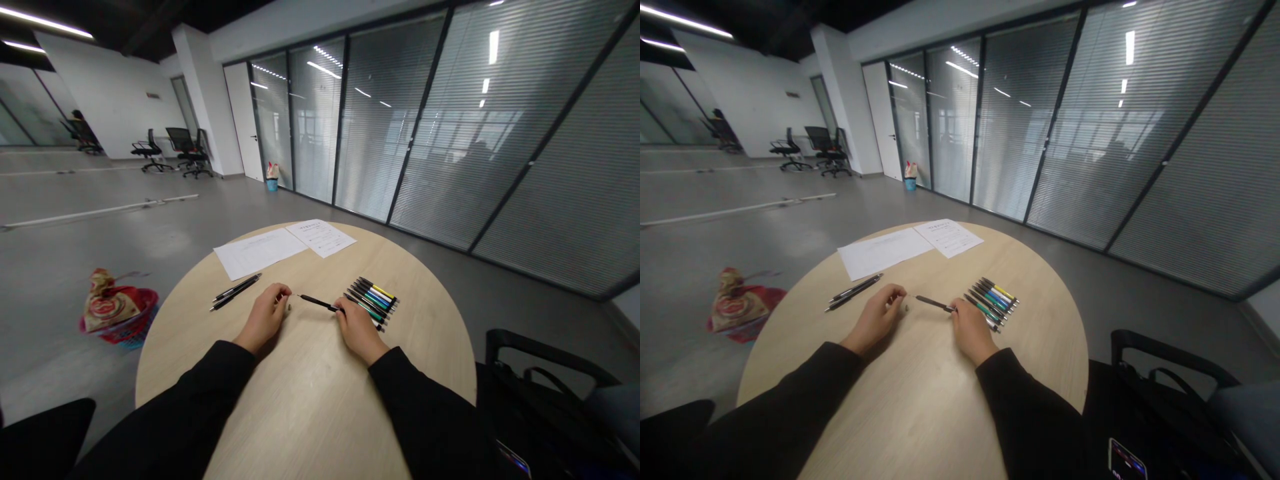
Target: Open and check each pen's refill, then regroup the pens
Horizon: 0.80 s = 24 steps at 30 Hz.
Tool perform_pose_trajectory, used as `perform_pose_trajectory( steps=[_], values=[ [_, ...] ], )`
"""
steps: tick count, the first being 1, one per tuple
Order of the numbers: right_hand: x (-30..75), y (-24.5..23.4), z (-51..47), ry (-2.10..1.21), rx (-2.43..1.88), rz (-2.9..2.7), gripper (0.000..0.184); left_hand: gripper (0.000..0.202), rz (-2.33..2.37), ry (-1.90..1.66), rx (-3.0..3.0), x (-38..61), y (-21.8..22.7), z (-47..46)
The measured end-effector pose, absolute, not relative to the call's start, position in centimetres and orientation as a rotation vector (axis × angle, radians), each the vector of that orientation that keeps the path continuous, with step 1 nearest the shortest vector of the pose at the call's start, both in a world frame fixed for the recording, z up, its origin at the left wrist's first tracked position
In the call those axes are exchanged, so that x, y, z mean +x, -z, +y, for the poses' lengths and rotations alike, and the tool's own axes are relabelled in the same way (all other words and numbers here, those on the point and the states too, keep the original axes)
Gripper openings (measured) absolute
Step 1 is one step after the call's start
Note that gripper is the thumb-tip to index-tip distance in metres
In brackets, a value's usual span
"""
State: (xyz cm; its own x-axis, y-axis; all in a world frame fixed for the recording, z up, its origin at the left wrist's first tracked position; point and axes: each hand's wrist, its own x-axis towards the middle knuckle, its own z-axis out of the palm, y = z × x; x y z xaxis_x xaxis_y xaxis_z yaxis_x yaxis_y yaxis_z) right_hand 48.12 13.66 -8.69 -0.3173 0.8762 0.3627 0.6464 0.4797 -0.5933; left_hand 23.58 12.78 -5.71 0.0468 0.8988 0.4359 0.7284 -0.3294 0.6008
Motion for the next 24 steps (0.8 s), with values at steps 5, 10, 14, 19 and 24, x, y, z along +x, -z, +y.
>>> perform_pose_trajectory(
  steps=[5,10,14,19,24],
  values=[
    [48.2,8.66,13.62,-0.451,-1.25,-2.073,0.017,0.015,1.644,-1.15,2.114,23.67,5.77,12.75],
    [48.16,8.59,13.53,-0.446,-1.255,-2.076,0.017,0.015,1.612,-1.155,2.135,23.73,5.69,12.69],
    [48.14,8.48,13.51,-0.451,-1.238,-2.087,0.017,0.017,1.582,-1.141,2.146,23.77,5.65,12.65],
    [48.15,8.44,13.52,-0.454,-1.235,-2.103,0.016,0.018,1.564,-1.105,2.146,23.76,5.76,12.7],
    [48.18,8.45,13.47,-0.446,-1.244,-2.102,0.016,0.017,1.537,-1.116,2.14,23.73,5.74,12.72]
  ],
)
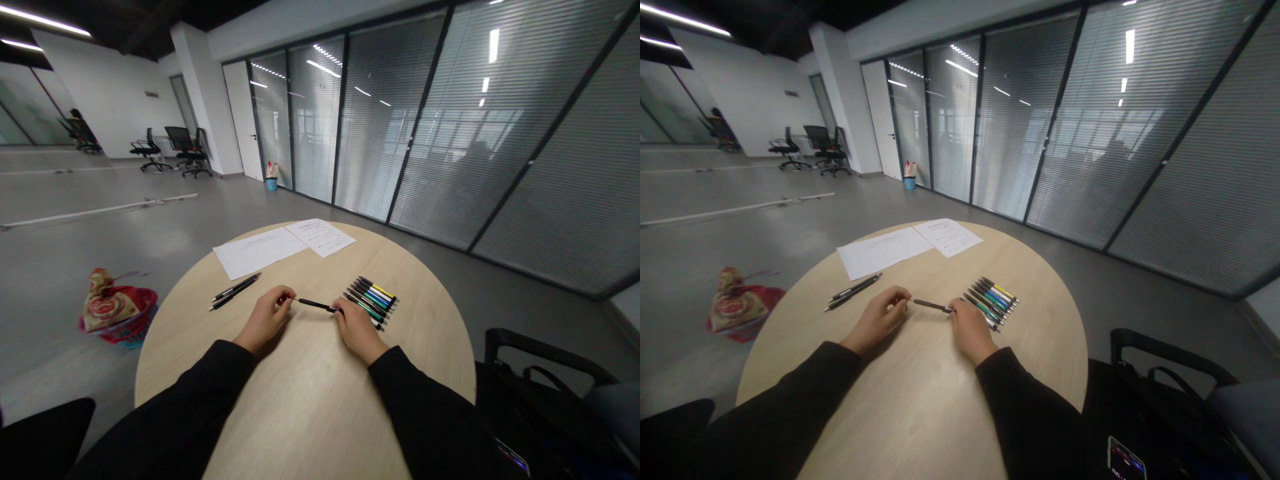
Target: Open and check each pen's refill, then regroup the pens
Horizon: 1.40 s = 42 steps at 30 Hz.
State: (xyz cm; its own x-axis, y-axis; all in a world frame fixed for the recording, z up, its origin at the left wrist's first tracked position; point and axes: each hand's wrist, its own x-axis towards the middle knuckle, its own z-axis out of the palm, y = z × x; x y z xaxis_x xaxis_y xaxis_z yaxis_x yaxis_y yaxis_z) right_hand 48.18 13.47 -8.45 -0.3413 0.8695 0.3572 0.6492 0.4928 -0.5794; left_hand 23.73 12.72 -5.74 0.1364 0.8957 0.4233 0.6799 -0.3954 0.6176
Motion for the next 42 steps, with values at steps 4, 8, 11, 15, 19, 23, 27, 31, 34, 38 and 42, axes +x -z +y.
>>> perform_pose_trajectory(
  steps=[4,8,11,15,19,23,27,31,34,38,42],
  values=[
    [48.2,8.3,13.4,-0.437,-1.251,-2.107,0.016,0.015,1.495,-1.114,2.114,23.9,5.6,12.6],
    [48.1,8.4,13.5,-0.452,-1.253,-2.1,0.017,0.016,1.426,-1.123,2.066,24.0,5.6,12.6],
    [48.1,8.5,13.5,-0.453,-1.267,-2.078,0.017,0.024,1.43,-1.142,2.047,23.9,6.1,12.7],
    [48.1,8.9,13.7,-0.456,-1.31,-2.032,0.015,0.031,1.573,-1.085,2.158,23.3,7.2,13.3],
    [48.0,9.3,14.0,-0.482,-1.316,-2.002,0.016,0.027,1.596,-0.907,2.388,22.6,8.1,13.6],
    [48.0,9.4,14.0,-0.509,-1.336,-1.994,0.017,0.026,1.655,-0.705,2.475,22.5,7.9,13.5],
    [48.1,9.2,13.9,-0.521,-1.344,-1.996,0.017,0.026,1.657,-0.637,2.487,22.5,7.5,13.4],
    [48.1,9.0,13.8,-0.519,-1.342,-1.996,0.017,0.026,1.63,-0.661,2.46,22.4,7.5,13.5],
    [48.1,8.9,13.8,-0.515,-1.334,-2.008,0.016,0.022,1.61,-0.751,2.381,22.5,7.4,13.5],
    [48.1,8.8,13.7,-0.484,-1.334,-2.029,0.017,0.02,1.6,-0.94,2.102,22.8,6.8,13.5],
    [48.2,8.7,13.6,-0.453,-1.336,-2.047,0.017,0.026,1.479,-1.113,1.812,23.2,6.2,13.4]
  ],
)
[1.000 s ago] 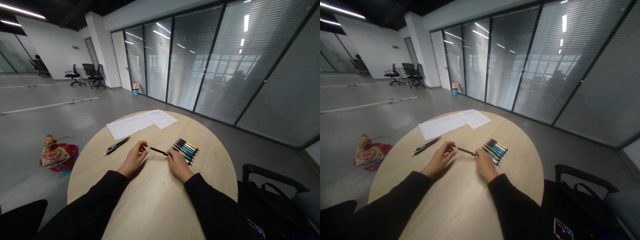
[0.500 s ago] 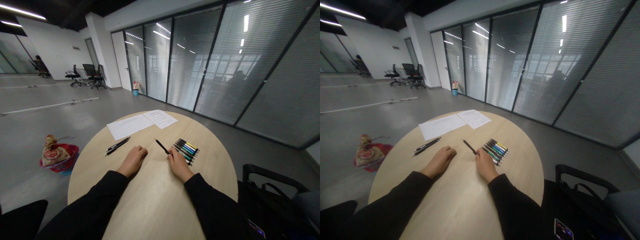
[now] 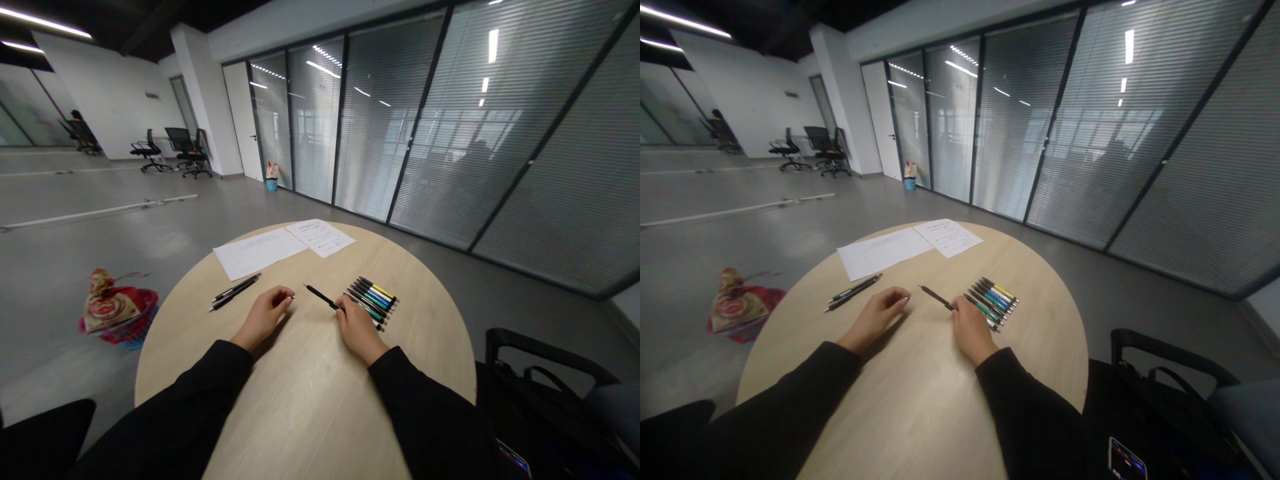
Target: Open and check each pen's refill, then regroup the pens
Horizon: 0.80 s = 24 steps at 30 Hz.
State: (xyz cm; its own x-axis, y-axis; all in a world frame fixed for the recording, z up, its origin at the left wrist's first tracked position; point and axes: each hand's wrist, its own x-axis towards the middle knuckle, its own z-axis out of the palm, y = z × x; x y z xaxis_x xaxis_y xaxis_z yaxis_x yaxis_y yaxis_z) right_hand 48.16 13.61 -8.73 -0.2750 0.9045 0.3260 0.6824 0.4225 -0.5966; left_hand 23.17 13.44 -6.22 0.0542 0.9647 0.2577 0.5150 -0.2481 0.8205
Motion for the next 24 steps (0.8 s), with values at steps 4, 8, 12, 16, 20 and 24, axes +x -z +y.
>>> perform_pose_trajectory(
  steps=[4,8,12,16,20,24],
  values=[
    [48.2,8.5,13.5,-0.425,-1.336,-2.072,0.015,0.032,1.454,-1.184,1.677,23.6,5.7,13.2],
    [48.1,8.2,13.3,-0.383,-1.303,-2.098,0.015,0.041,1.534,-1.186,1.684,23.9,5.6,13.0],
    [48.0,7.8,13.1,-0.351,-1.284,-2.13,0.017,0.045,1.582,-1.215,1.658,23.9,5.9,13.1],
    [48.0,7.8,13.1,-0.323,-1.281,-2.154,0.017,0.047,1.574,-1.227,1.595,24.2,6.0,12.9],
    [48.0,7.8,13.0,-0.298,-1.273,-2.172,0.017,0.048,1.577,-1.205,1.548,24.5,5.6,12.6],
    [47.9,7.7,13.0,-0.281,-1.278,-2.185,0.017,0.049,1.565,-1.171,1.545,24.6,5.2,12.3]
  ],
)
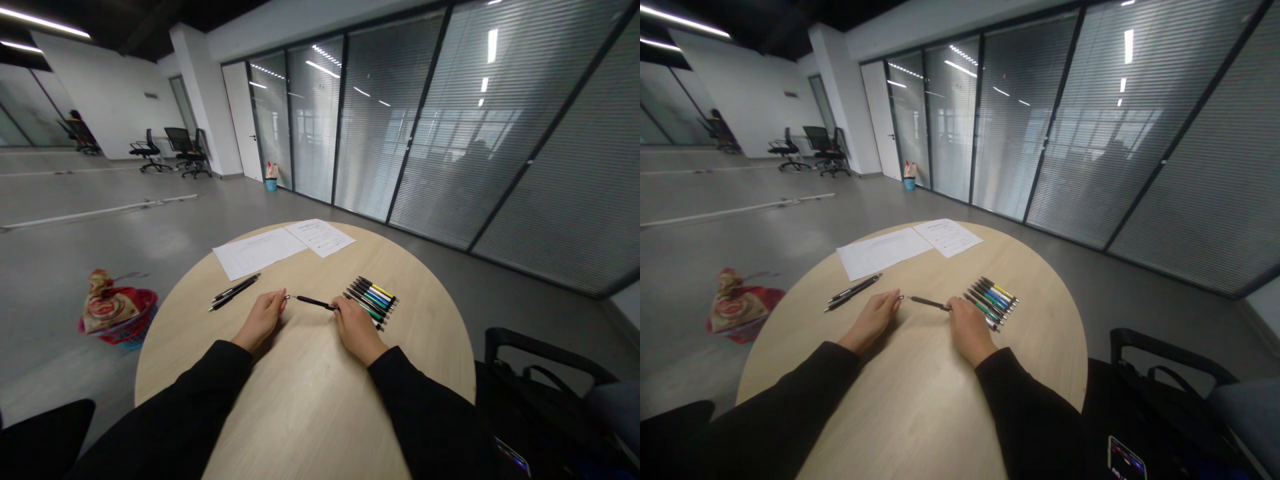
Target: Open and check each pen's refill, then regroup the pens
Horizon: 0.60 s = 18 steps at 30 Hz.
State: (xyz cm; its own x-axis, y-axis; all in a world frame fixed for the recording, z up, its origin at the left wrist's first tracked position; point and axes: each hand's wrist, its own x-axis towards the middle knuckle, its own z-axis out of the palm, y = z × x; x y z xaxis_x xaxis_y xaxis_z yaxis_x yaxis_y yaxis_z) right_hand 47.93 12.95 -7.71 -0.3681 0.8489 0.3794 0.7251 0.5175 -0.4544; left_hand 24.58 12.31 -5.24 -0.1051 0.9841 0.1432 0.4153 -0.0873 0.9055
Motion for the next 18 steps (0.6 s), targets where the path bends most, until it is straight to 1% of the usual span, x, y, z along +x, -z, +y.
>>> perform_pose_trajectory(
  steps=[18],
  values=[
    [47.78,7.54,12.8,-0.244,-1.288,-2.247,0.017,0.055,1.53,-1.061,1.686,24.39,5.45,12.51]
  ],
)
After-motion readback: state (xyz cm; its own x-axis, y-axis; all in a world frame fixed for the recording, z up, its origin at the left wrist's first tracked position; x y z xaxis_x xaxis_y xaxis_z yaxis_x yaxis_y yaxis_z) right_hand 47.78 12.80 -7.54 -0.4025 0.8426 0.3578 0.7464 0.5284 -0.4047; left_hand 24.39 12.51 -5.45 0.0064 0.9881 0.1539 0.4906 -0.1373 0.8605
